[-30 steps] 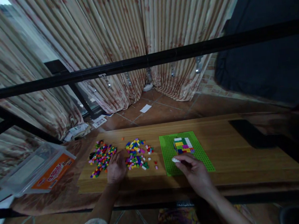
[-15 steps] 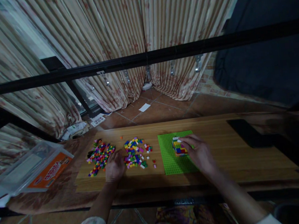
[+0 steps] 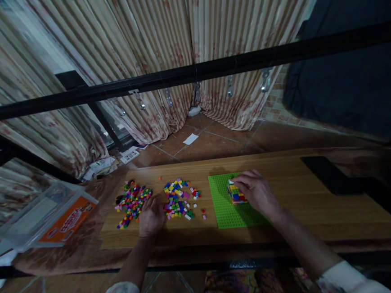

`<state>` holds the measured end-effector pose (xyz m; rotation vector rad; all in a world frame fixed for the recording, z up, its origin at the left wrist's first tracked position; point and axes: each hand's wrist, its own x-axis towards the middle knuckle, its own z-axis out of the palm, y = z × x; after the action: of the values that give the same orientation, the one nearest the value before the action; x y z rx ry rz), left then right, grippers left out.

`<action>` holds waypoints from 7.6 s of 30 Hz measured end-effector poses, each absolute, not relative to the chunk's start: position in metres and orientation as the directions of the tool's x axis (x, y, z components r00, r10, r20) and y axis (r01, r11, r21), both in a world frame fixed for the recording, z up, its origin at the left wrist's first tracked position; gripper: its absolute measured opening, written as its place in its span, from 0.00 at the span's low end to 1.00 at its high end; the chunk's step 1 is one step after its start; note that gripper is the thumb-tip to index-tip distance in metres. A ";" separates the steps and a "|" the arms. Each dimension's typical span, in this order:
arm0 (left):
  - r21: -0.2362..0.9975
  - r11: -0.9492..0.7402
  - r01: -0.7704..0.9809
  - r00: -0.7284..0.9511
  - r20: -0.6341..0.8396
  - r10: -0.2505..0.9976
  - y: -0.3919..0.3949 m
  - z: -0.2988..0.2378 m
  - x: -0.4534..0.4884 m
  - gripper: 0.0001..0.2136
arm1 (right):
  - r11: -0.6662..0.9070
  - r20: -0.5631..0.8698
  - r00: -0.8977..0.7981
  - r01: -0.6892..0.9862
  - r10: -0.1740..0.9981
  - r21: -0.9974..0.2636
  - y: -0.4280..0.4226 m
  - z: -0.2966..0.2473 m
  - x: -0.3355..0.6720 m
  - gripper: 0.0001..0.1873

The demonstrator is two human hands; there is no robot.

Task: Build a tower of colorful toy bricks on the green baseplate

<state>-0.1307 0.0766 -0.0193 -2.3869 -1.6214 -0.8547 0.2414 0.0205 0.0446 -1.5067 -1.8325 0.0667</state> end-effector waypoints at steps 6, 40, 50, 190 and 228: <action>0.200 -0.407 0.891 0.255 0.520 0.815 0.076 -0.018 -0.130 0.12 | 0.297 0.518 -0.007 0.826 0.856 -0.479 0.021 0.040 0.242 0.11; 0.229 -0.378 0.897 0.234 0.481 0.845 0.074 -0.015 -0.127 0.12 | -0.033 0.256 0.257 0.764 0.932 -0.645 0.052 0.028 0.242 0.23; 0.245 -0.360 0.900 0.219 0.459 0.861 0.074 -0.016 -0.127 0.12 | -0.090 0.157 0.214 0.820 0.964 -0.566 0.052 0.022 0.237 0.25; 0.300 -0.283 0.911 0.140 0.420 0.897 0.072 -0.012 -0.123 0.11 | 0.161 0.242 -0.025 0.811 0.970 -0.562 -0.002 0.022 0.119 0.10; 0.204 -0.291 0.935 0.180 0.434 0.883 0.076 -0.013 -0.127 0.14 | 0.204 0.305 -0.045 0.833 0.951 -0.513 0.032 0.053 0.263 0.22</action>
<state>-0.1269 0.0761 -0.0132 -2.3287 -1.8011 -0.7342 0.2634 0.0320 0.0534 -1.6551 -1.9026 0.2624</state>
